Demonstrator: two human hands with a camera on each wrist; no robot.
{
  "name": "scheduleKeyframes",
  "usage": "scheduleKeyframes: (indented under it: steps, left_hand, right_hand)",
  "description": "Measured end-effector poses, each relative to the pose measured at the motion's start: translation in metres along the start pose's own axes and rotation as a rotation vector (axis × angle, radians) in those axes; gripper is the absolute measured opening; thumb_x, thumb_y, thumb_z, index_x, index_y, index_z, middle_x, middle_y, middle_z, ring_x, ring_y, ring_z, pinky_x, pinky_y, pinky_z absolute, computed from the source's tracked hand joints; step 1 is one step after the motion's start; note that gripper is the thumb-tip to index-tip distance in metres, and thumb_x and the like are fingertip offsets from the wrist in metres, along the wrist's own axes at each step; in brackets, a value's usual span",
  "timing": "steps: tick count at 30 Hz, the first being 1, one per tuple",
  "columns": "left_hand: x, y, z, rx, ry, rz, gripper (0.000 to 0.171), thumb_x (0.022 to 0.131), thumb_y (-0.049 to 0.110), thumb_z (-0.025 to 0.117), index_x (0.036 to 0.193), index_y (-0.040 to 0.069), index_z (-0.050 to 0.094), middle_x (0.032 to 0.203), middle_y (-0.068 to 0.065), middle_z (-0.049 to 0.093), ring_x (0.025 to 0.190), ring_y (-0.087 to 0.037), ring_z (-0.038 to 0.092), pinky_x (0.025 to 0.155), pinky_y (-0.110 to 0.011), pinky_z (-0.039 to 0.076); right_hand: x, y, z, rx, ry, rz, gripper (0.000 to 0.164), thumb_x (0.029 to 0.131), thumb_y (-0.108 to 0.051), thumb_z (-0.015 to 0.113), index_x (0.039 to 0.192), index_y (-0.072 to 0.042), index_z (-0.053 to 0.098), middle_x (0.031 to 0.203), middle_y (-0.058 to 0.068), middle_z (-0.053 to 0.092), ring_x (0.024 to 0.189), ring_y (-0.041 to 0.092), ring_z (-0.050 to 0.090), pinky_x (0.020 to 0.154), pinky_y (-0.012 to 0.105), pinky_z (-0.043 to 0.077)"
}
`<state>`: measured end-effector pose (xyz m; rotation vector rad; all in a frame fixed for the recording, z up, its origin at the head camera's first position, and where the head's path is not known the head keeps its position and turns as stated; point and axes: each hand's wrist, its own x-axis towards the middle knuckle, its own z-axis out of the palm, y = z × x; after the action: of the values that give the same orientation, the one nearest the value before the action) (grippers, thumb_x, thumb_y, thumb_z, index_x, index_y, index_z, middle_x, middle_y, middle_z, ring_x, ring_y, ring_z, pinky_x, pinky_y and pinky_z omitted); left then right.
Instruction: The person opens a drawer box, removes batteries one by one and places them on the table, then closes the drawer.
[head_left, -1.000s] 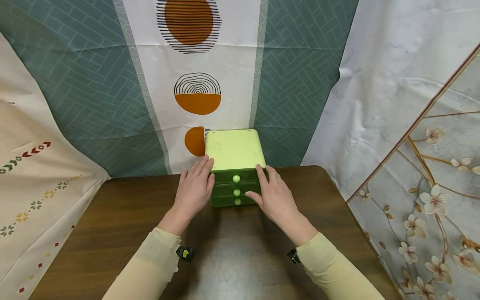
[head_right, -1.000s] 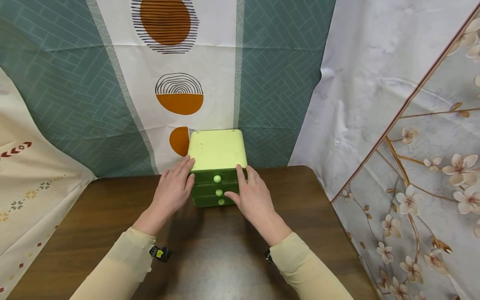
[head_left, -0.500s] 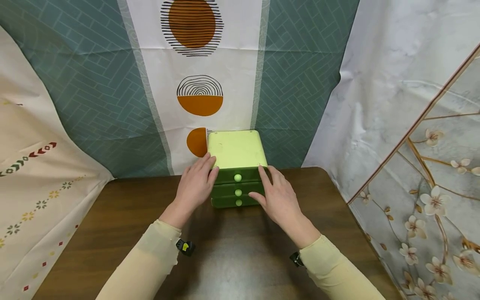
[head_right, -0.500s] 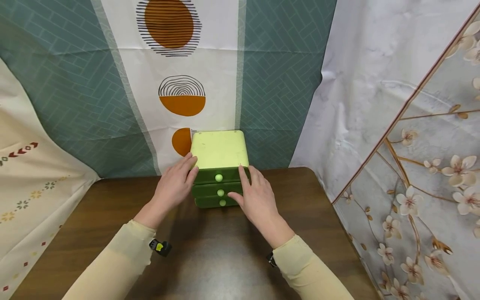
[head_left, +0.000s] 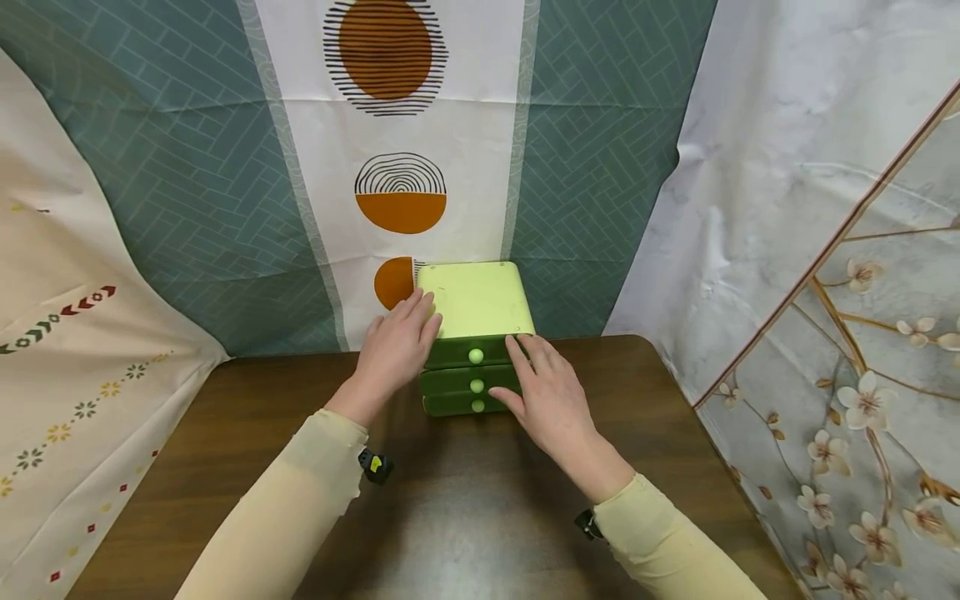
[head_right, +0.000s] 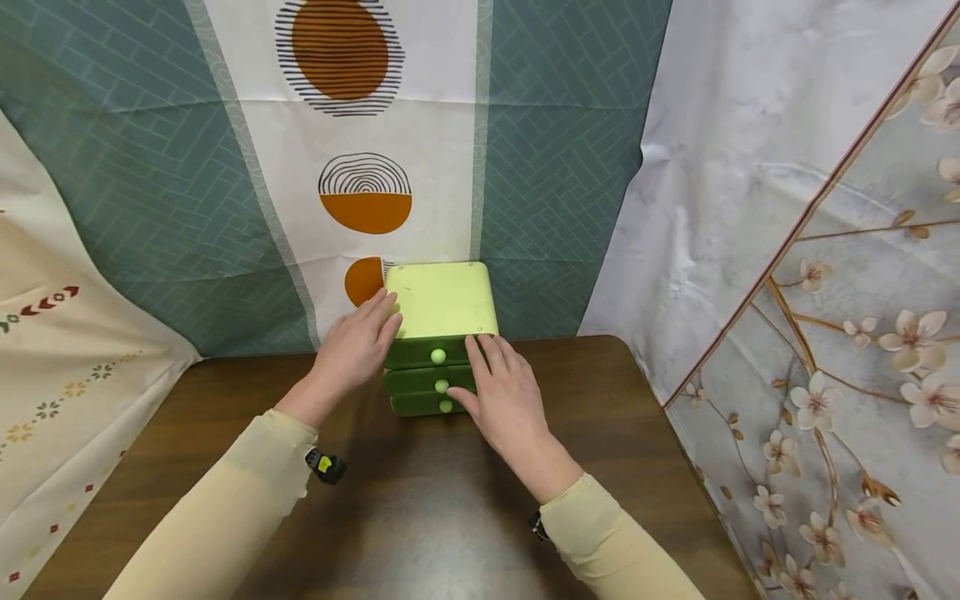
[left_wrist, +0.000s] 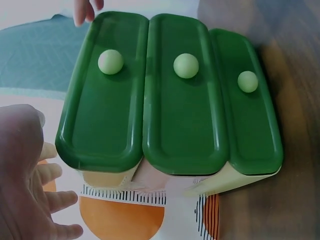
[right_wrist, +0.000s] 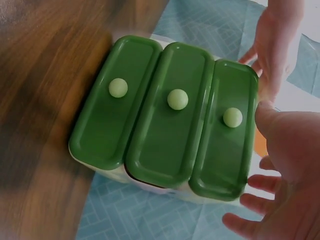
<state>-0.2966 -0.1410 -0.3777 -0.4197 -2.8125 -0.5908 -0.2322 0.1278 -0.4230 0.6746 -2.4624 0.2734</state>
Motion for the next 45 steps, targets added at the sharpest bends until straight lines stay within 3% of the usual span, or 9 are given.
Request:
scheduleKeyframes:
  steps: [8, 20, 28, 34, 39, 45]
  left_hand:
    - [0.013, 0.001, -0.005, 0.005, -0.020, -0.021, 0.063, 0.121, 0.047, 0.035, 0.174, 0.013, 0.039, 0.180, -0.011, 0.031, 0.163, -0.042, 0.031, 0.127, -0.072, 0.021]
    - [0.030, 0.000, -0.004, 0.033, -0.062, -0.035, 0.064, 0.121, 0.047, 0.031, 0.173, 0.012, 0.039, 0.180, -0.012, 0.031, 0.164, -0.038, 0.031, 0.126, -0.073, 0.024]
    - [0.036, -0.003, -0.004, 0.015, -0.098, -0.053, 0.065, 0.121, 0.048, 0.032, 0.174, 0.012, 0.037, 0.180, -0.012, 0.031, 0.164, -0.036, 0.032, 0.125, -0.073, 0.026]
    - [0.040, -0.004, -0.004, 0.001, -0.120, -0.057, 0.065, 0.121, 0.048, 0.032, 0.174, 0.012, 0.037, 0.180, -0.013, 0.031, 0.164, -0.035, 0.031, 0.124, -0.074, 0.028]
    - [0.043, -0.006, -0.004, -0.005, -0.137, -0.061, 0.064, 0.121, 0.046, 0.030, 0.174, 0.011, 0.036, 0.181, -0.013, 0.028, 0.165, -0.034, 0.030, 0.124, -0.073, 0.030]
    - [0.047, -0.007, -0.006, -0.029, -0.156, -0.071, 0.064, 0.121, 0.045, 0.031, 0.175, 0.010, 0.035, 0.181, -0.013, 0.027, 0.166, -0.033, 0.027, 0.125, -0.071, 0.028]
  right_hand:
    - [0.002, -0.010, 0.003, 0.050, -0.012, -0.064, 0.078, 0.102, -0.044, 0.080, 0.163, -0.002, 0.053, 0.158, 0.017, 0.059, 0.150, 0.037, 0.051, 0.123, 0.051, 0.042]
    - [0.006, -0.018, 0.009, 0.061, -0.038, -0.072, 0.075, 0.102, -0.046, 0.079, 0.160, -0.004, 0.057, 0.151, 0.015, 0.064, 0.141, 0.035, 0.060, 0.117, 0.050, 0.049]
    - [0.011, -0.022, 0.015, 0.045, -0.053, -0.058, 0.071, 0.104, -0.049, 0.076, 0.160, -0.009, 0.059, 0.142, 0.013, 0.068, 0.129, 0.034, 0.068, 0.105, 0.049, 0.058]
    - [0.016, -0.023, 0.021, 0.017, -0.016, -0.073, 0.063, 0.105, -0.048, 0.074, 0.155, -0.011, 0.064, 0.132, 0.009, 0.071, 0.110, 0.029, 0.074, 0.089, 0.043, 0.062]
    - [0.022, -0.024, 0.027, -0.001, 0.026, -0.033, 0.052, 0.106, -0.045, 0.075, 0.147, -0.014, 0.071, 0.122, 0.005, 0.074, 0.092, 0.024, 0.074, 0.071, 0.037, 0.062]
    - [0.027, -0.023, 0.032, 0.005, 0.074, -0.004, 0.044, 0.105, -0.042, 0.077, 0.139, -0.016, 0.075, 0.113, 0.003, 0.076, 0.081, 0.021, 0.073, 0.062, 0.037, 0.059]
